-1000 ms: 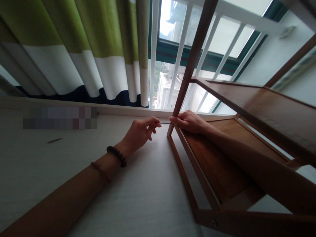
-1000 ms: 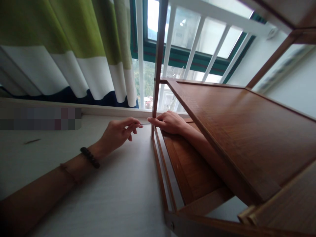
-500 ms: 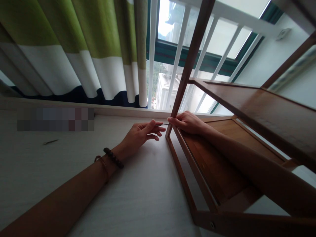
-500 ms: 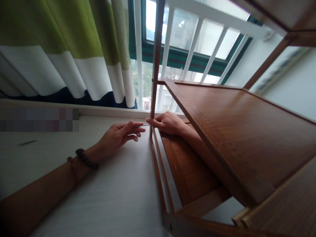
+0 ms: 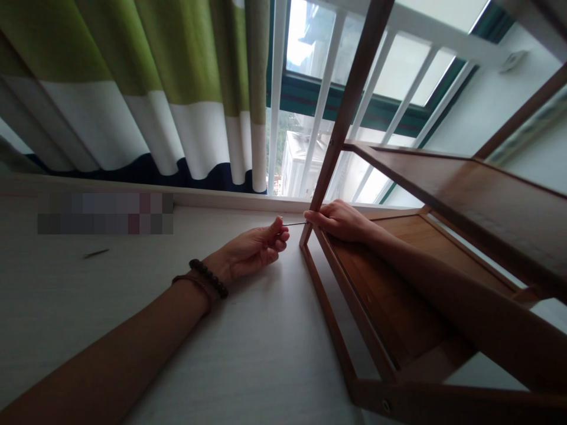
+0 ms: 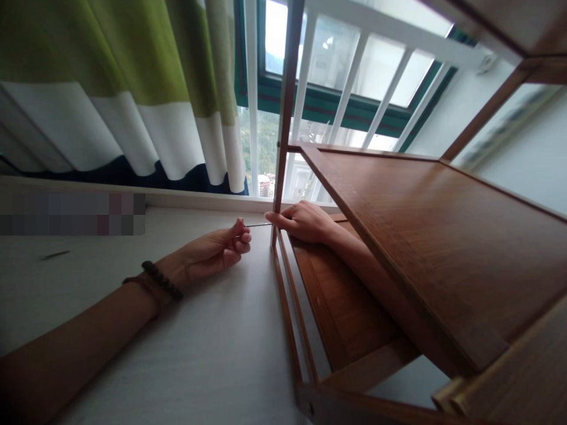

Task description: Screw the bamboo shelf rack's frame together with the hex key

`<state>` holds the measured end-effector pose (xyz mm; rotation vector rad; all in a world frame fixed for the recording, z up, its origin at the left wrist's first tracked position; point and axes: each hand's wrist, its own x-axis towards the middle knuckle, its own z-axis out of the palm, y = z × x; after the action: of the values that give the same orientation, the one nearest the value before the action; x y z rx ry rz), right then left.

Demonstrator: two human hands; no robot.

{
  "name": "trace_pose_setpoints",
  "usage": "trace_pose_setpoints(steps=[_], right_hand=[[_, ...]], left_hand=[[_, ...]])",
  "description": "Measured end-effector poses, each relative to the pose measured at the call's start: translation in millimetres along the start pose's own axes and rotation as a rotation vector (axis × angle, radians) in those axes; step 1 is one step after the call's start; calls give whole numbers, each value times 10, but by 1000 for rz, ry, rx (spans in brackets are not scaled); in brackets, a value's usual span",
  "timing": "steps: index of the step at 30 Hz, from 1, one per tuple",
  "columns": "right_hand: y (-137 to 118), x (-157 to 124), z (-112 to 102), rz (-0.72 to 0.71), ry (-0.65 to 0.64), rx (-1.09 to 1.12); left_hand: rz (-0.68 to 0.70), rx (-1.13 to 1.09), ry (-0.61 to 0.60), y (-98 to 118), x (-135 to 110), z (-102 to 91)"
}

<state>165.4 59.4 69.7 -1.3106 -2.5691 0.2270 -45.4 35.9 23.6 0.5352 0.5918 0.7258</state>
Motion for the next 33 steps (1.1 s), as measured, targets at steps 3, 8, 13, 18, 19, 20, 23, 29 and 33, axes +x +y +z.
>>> trace_pose_setpoints(steps=[3, 8, 13, 18, 19, 20, 23, 29, 33], right_hand=[[-10, -2, -6, -4, 3, -3], [-21, 3, -8, -8, 20, 6], [-5, -1, -11, 24, 12, 66], [1, -14, -25, 12, -28, 114], [0, -13, -26, 6, -29, 111], [-3, -10, -26, 4, -28, 104], [-9, 4, -20, 12, -26, 62], [-5, 22, 8, 18, -16, 30], [4, 22, 14, 11, -14, 28]], left_hand=[[6, 8, -16, 12, 6, -7], [54, 58, -31, 23, 10, -27], [77, 135, -7, 19, 5, -33], [106, 149, -19, 3, 17, -58], [99, 147, -23, 8, 17, -62], [85, 141, -28, 18, 14, -63], [14, 113, -44, 66, -9, -47], [-7, 219, 35, 119, -48, -9], [59, 264, 73, 112, -26, -32]])
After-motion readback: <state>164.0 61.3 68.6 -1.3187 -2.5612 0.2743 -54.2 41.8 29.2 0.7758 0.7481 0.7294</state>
